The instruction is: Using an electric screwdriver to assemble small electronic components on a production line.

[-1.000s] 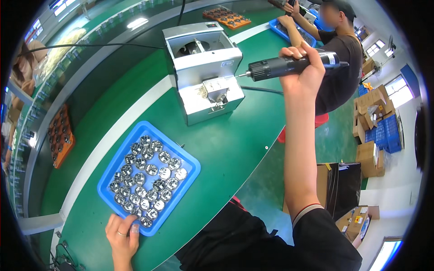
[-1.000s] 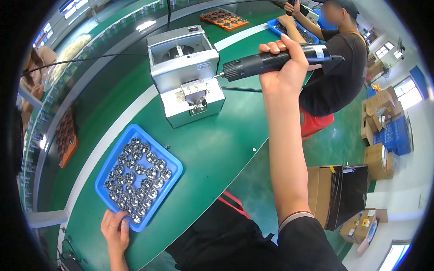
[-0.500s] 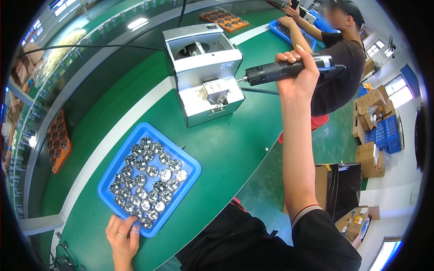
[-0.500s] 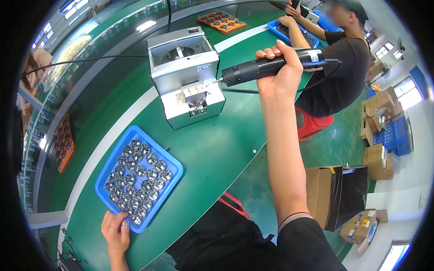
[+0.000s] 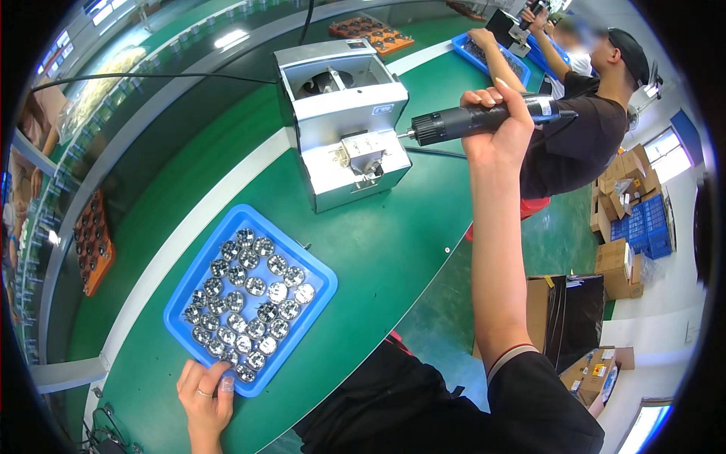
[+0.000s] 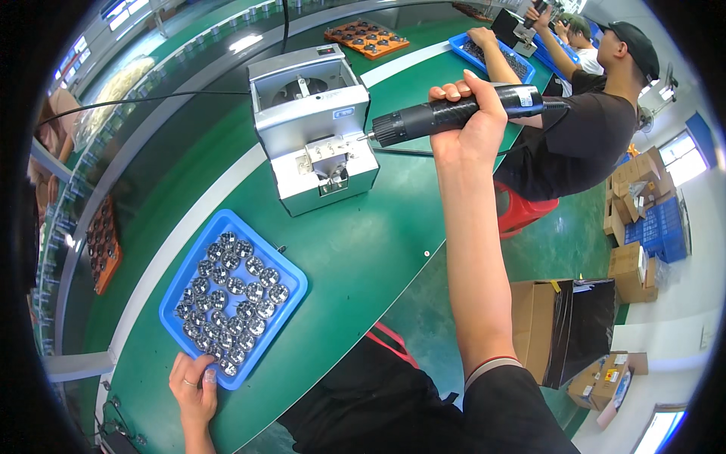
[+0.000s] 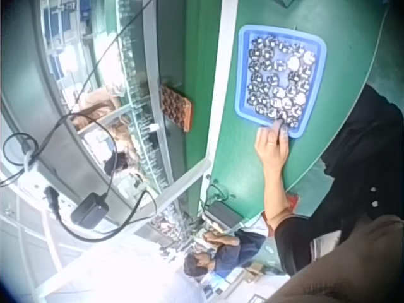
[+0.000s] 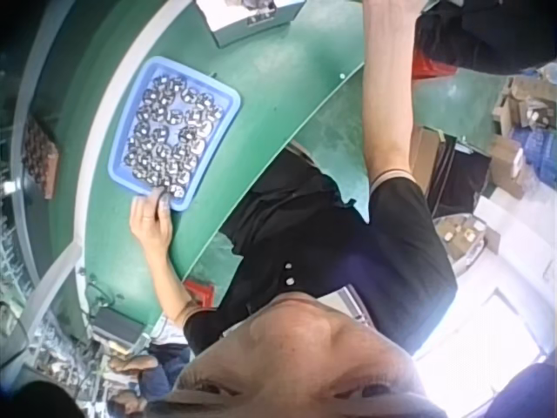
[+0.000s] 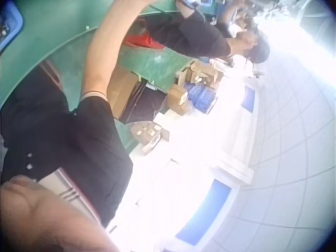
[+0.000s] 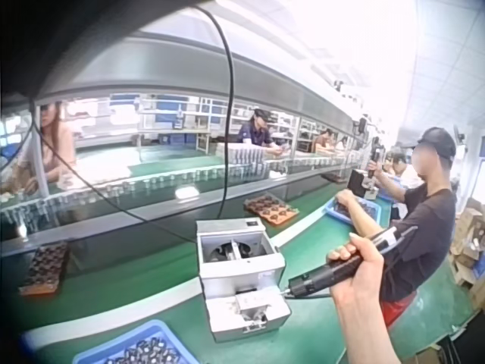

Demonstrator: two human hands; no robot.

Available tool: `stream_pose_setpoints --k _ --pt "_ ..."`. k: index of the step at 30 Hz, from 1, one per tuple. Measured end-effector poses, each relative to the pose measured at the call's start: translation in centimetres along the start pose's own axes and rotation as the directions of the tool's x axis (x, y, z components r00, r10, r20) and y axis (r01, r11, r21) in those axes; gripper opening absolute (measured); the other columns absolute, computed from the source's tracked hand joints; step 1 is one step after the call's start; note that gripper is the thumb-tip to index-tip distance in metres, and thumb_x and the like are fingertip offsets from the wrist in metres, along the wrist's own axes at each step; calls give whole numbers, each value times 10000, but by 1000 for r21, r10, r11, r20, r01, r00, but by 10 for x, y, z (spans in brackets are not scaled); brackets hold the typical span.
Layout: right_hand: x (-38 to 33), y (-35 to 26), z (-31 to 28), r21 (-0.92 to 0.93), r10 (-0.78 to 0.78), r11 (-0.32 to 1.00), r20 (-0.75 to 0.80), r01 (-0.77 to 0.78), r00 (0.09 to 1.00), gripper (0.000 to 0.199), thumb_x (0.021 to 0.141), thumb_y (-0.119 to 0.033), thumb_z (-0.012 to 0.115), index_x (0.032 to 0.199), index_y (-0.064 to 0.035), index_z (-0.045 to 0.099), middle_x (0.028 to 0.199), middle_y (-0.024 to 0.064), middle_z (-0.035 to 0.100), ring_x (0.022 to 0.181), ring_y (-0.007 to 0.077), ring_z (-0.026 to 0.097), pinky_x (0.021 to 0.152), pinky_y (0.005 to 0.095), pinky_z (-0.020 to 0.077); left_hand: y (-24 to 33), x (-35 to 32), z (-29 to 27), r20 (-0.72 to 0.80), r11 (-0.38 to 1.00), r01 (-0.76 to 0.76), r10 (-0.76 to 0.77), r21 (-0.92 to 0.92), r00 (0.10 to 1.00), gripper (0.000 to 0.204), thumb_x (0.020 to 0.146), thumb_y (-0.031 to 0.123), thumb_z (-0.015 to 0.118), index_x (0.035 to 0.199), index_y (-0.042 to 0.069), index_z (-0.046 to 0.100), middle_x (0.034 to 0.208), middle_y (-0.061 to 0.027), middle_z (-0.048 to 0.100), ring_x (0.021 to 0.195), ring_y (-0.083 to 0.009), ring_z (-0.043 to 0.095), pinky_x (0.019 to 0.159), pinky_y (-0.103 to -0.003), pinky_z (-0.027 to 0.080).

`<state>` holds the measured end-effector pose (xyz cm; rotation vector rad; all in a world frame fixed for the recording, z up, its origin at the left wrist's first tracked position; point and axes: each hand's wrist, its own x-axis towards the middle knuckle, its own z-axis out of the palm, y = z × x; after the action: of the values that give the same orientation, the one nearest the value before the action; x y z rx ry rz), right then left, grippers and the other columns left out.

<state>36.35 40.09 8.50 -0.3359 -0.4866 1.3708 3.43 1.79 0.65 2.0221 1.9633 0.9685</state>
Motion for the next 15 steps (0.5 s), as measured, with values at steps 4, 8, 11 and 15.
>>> stream_pose_setpoints --k 4,8,11,15 --pt "-3 -1 1 -20 -19 1000 2 19 1000 161 844 -12 652 797 -48 502 683 26 490 618 146 503 687 339 461 0 0 -1 15 1000 4 -4 4 1000 112 846 84 648 937 21 666 728 -114 558 642 -277 500 576 -376 396" --pt "-14 -5 8 -63 -68 995 115 76 991 137 861 -24 645 855 -68 516 694 21 497 631 146 509 692 344 454 0 -1 -1 13 1000 6 -6 4 1000 111 850 87 647 938 21 666 730 -116 560 647 -279 506 581 -375 400" --pt "-23 -8 19 -116 -105 985 197 130 975 122 888 -42 638 884 -67 518 703 8 475 635 129 476 697 332 431 0 0 0 16 1000 5 -6 4 1000 111 851 89 646 937 22 666 732 -116 562 649 -280 508 583 -375 402" --pt "-27 -6 28 -179 -135 966 269 187 954 132 902 -46 631 848 -59 511 706 -2 456 629 111 446 686 317 410 0 -1 -1 18 1000 13 -14 8 1000 109 851 91 644 935 24 668 734 -117 564 649 -282 510 585 -377 404"
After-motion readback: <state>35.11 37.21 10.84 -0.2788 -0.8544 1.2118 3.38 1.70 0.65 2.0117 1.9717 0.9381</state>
